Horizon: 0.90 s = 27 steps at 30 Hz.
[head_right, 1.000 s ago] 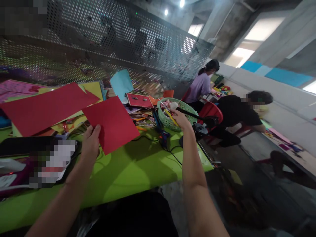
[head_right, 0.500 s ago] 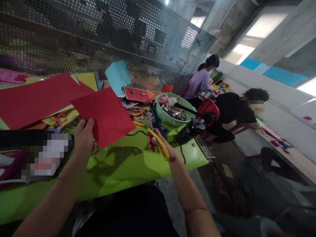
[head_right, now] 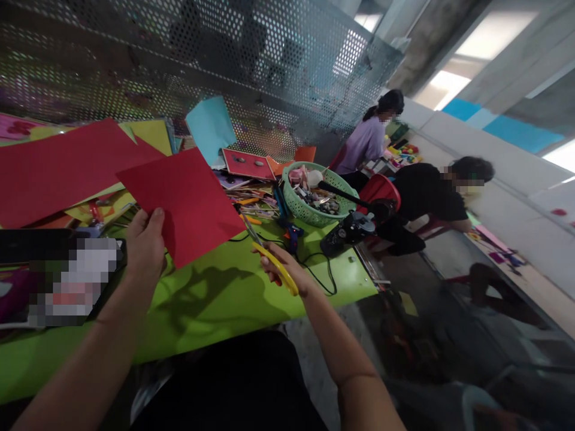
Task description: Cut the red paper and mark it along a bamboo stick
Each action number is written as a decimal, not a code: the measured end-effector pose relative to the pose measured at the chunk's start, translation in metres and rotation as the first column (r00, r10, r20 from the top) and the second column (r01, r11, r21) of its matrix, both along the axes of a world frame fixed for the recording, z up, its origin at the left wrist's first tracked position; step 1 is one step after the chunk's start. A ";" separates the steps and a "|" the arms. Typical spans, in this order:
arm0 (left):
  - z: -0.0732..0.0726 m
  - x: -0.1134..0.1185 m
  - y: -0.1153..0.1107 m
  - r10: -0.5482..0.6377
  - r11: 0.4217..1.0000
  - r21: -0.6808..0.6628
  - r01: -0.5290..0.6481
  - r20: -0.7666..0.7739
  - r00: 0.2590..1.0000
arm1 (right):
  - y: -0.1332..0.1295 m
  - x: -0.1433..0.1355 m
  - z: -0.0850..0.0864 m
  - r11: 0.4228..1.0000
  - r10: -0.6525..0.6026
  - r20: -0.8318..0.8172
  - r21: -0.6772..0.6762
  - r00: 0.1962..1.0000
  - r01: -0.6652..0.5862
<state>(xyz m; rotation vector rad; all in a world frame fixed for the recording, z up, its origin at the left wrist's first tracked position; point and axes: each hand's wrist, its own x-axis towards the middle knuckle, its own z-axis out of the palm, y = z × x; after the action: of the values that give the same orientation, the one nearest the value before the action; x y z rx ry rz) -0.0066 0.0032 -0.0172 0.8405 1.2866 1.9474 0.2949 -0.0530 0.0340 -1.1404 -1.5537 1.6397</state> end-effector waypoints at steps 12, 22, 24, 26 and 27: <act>0.010 0.004 -0.005 0.040 0.999 0.032 -0.040 -0.001 0.999 | -0.001 -0.003 0.002 1.000 0.005 0.007 -0.023 1.000 -0.005; 0.007 0.003 -0.002 0.040 0.999 0.030 -0.041 0.016 0.999 | 0.000 -0.003 0.002 1.000 0.006 0.004 -0.006 1.000 -0.006; 0.006 0.003 -0.002 0.039 0.999 0.030 -0.040 0.015 0.999 | 0.000 -0.003 0.002 1.000 0.013 0.004 -0.006 1.000 -0.013; 0.007 0.003 -0.002 0.036 0.999 0.029 -0.036 0.016 0.999 | 0.000 -0.003 0.001 1.000 0.012 0.005 -0.011 1.000 -0.012; 0.007 0.003 -0.003 0.033 0.999 0.029 -0.033 0.017 0.999 | 0.000 -0.003 0.001 1.000 0.010 0.005 -0.012 1.000 -0.010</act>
<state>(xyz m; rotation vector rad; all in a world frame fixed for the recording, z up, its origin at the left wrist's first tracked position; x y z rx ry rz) -0.0033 0.0005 -0.0101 0.8204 1.2723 1.9995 0.2921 -0.0534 0.0351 -1.1454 -1.5569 1.6555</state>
